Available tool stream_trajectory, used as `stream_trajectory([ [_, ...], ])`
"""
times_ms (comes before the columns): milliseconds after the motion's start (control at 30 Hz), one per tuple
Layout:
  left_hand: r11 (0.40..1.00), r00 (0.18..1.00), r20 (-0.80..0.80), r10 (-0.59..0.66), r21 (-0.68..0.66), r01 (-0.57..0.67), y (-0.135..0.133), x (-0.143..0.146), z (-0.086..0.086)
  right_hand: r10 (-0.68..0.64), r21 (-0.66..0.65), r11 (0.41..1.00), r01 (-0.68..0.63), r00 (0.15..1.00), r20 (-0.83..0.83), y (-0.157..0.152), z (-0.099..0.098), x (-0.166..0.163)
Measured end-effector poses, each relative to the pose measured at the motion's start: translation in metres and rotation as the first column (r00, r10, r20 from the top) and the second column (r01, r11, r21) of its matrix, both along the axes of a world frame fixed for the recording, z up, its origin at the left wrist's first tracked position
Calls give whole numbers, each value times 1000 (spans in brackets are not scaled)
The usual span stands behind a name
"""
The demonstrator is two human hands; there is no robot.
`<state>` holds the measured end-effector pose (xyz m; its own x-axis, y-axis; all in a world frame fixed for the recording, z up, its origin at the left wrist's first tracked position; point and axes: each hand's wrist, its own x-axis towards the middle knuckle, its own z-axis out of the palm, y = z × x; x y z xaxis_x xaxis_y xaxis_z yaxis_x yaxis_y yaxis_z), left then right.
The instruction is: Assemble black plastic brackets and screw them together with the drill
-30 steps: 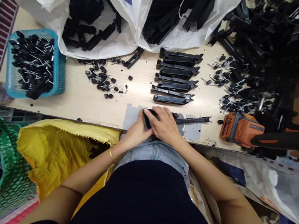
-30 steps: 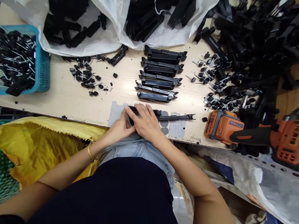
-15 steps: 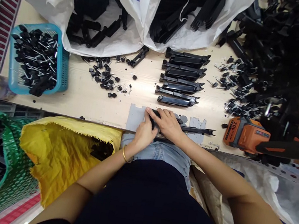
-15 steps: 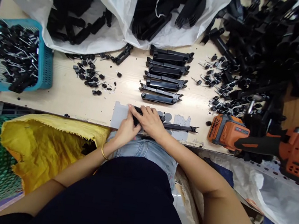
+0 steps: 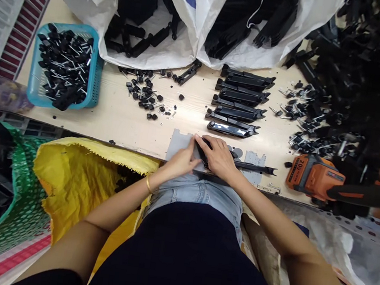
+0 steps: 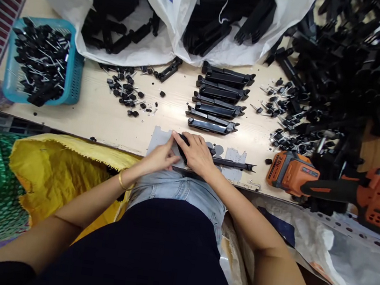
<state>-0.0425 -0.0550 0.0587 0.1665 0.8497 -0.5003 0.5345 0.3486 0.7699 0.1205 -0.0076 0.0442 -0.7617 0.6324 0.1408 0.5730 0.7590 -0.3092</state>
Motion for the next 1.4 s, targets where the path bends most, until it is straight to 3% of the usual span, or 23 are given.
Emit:
stream_trajectory([
  [67,978,981,-187,54,210,-14,4,-24,12,-90,3,996,92,973,-211,-9,10,10],
  [133,892,964,-253,79,449,45,15,-38,22,-268,-79,963,257,884,-383,-22,23,28],
  [200,765,952,-284,-112,587,265,31,-36,25,-474,-274,879,390,776,-417,-38,34,51],
  [300,547,757,-458,-465,523,653,57,-13,20,-646,-578,694,430,726,-235,-61,36,84],
  [333,505,682,-515,-519,458,731,63,-5,18,-661,-647,630,430,734,-155,-68,34,93],
  [400,480,592,-590,-549,358,801,67,5,17,-672,-760,504,411,739,-46,-76,27,103],
  [467,504,596,-604,-529,342,793,57,9,21,-745,-868,369,331,664,-63,-76,22,103],
  [533,567,672,-552,-493,382,730,38,10,29,-872,-943,280,180,458,-171,-67,22,91],
  [633,720,847,-327,-418,450,529,7,19,40,-962,-962,270,33,49,-268,-42,34,60],
  [667,778,899,-228,-375,449,439,0,24,41,-959,-960,277,33,-44,-279,-33,39,49],
  [733,888,962,-42,-269,376,265,-10,35,42,-944,-953,297,67,-129,-303,-17,48,31],
  [800,960,987,56,-153,246,135,-12,45,39,-933,-940,325,108,-127,-337,-5,54,20],
  [867,985,996,46,-81,159,73,-10,52,37,-925,-928,344,142,-119,-361,3,54,16],
  [967,988,996,-53,-71,132,77,-10,56,33,-929,-923,335,191,-97,-357,10,44,20],
  [1133,985,989,-74,-125,112,133,-13,56,28,-958,-949,286,136,51,-281,13,29,25],
  [1300,982,986,-138,-94,147,114,-11,55,27,-911,-871,367,327,-64,-408,6,24,15],
  [1400,985,988,-113,-108,124,122,-12,55,27,-928,-901,352,253,-28,-371,8,23,16],
])
